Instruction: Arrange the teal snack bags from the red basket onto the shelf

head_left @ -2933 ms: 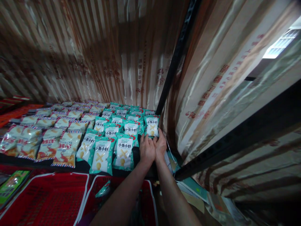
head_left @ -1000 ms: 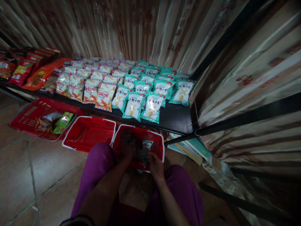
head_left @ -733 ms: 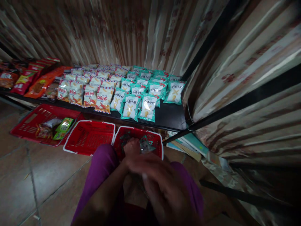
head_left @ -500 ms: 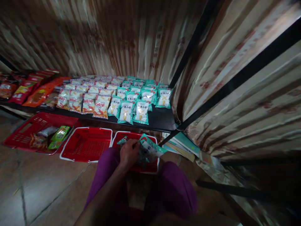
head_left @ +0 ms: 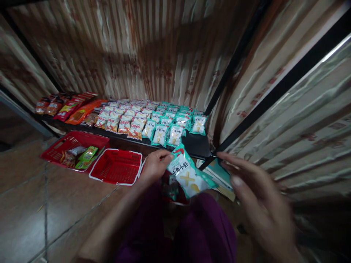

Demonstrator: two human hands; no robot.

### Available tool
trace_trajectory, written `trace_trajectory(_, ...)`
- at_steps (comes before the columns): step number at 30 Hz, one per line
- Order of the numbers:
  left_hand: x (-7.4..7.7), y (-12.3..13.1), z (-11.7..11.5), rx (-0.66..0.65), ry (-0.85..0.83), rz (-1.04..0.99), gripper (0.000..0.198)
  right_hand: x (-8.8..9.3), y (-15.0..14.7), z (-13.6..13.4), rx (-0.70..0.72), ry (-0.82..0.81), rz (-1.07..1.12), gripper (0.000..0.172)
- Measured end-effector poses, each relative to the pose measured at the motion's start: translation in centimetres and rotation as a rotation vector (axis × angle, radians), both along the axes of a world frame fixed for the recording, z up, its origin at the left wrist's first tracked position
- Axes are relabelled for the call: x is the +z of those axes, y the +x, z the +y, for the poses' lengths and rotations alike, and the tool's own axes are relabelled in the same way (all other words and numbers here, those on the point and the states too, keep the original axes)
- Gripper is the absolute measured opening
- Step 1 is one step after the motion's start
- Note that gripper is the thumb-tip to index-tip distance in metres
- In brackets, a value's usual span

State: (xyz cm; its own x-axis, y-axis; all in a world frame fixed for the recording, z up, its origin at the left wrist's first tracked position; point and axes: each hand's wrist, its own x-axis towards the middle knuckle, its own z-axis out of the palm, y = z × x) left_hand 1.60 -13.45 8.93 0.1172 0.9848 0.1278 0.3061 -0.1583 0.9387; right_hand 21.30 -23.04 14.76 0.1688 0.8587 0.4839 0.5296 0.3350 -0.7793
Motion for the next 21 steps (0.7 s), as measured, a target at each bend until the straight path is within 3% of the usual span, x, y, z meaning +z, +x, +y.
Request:
trace_trajectory(4, 2.7, -0.2, -0.1, -0.094, -0.006, -0.079, 0.023, -2.0, -0.6, 2.5, 0.162, -0.447, 0.350, 0.055)
trace_trajectory(7, 3.7, 0.0, -0.3, -0.127, -0.040, -0.211, 0.024, -3.3, -1.4, 2.4, 0.294, -0.628, 0.517, 0.059)
trace_trajectory(9, 3.7, 0.2, -0.5, -0.105, -0.122, -0.360, 0.030, -3.7, -2.0, 2.0, 0.328, -0.651, 0.594, 0.051)
trace_trajectory(13, 2.7, 0.5, -1.9, -0.041, -0.292, -0.665, 0.038, -4.5, -3.0, 1.5, 0.280, -0.526, 0.697, 0.045)
trace_trajectory(18, 0.6, 1.2, -4.4, -0.079, -0.372, -0.754, 0.037, -5.5, -3.8, 1.5, 0.212, -0.460, 0.740, 0.048)
trace_trajectory(21, 0.0, 1.6, -5.0, -0.124, -0.390, -0.791, 0.037, -5.9, -4.0, 1.5, 0.176, -0.465, 0.746, 0.050)
